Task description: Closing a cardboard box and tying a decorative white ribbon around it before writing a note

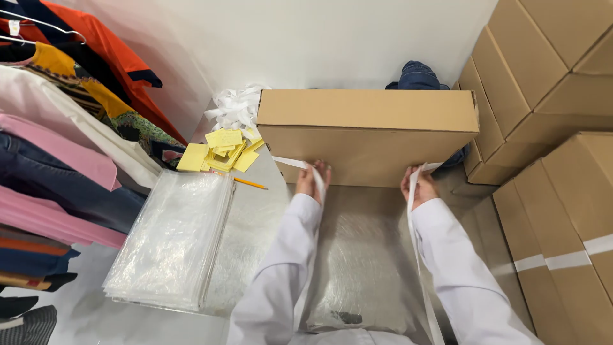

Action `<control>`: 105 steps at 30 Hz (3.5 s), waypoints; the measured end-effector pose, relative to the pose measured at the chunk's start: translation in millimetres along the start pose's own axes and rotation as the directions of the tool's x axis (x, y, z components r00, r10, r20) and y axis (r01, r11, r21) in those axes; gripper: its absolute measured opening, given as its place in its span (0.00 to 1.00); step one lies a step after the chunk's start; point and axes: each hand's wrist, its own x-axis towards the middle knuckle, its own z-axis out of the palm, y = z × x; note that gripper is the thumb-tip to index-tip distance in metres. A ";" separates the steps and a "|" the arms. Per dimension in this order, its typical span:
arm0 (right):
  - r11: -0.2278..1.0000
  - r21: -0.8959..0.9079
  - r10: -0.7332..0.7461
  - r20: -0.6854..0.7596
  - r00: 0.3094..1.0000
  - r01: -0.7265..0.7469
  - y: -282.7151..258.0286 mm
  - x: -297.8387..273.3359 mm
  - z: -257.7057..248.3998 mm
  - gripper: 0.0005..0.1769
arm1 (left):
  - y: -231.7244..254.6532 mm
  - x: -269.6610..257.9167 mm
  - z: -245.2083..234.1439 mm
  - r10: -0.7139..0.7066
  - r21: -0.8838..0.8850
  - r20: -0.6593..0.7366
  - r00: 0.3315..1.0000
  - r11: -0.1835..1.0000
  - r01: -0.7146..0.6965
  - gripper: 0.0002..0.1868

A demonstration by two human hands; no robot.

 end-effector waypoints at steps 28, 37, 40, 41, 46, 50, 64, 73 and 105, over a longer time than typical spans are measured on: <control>0.818 -0.522 -0.064 0.338 0.939 0.244 71.0 -69.1 103.3 0.10 | -52.8 0.1 10.2 -0.420 0.570 0.028 0.907 0.752 0.330 0.17; 0.796 -0.584 0.084 0.373 0.924 0.163 46.6 -63.3 99.8 0.11 | -44.8 -3.4 22.8 -0.566 0.452 0.157 0.810 0.770 0.451 0.11; 0.777 -0.613 0.121 0.373 0.920 0.146 49.3 -49.4 88.7 0.12 | -47.0 2.6 13.1 -0.579 0.453 0.192 0.793 0.769 0.451 0.11; 0.778 -0.613 0.130 0.369 0.920 0.136 48.0 -50.5 89.8 0.13 | -56.3 22.1 -8.8 -0.577 0.449 0.199 0.792 0.772 0.450 0.11; 0.782 -0.616 0.172 0.356 0.919 0.092 47.3 -42.8 82.3 0.12 | -52.6 20.8 -10.5 -0.536 0.506 0.156 0.830 0.765 0.399 0.12; 0.754 -0.644 0.164 0.372 0.914 0.126 39.8 -53.4 91.3 0.14 | -33.4 1.1 8.9 -0.501 0.626 0.110 0.858 0.705 0.331 0.15; 0.729 -0.635 0.075 0.445 0.892 0.255 42.4 -59.6 89.8 0.13 | -42.2 10.7 4.0 -0.454 0.629 0.149 0.878 0.729 0.270 0.18; 0.741 -0.602 0.004 0.446 0.895 0.297 46.1 -52.2 95.4 0.10 | -44.0 -7.6 22.7 -0.538 0.625 0.192 0.821 0.712 0.320 0.14; 0.781 -0.539 0.025 0.530 0.848 0.314 43.2 -46.2 96.8 0.09 | -30.2 -25.1 52.2 -0.608 0.535 0.229 0.760 0.731 0.424 0.11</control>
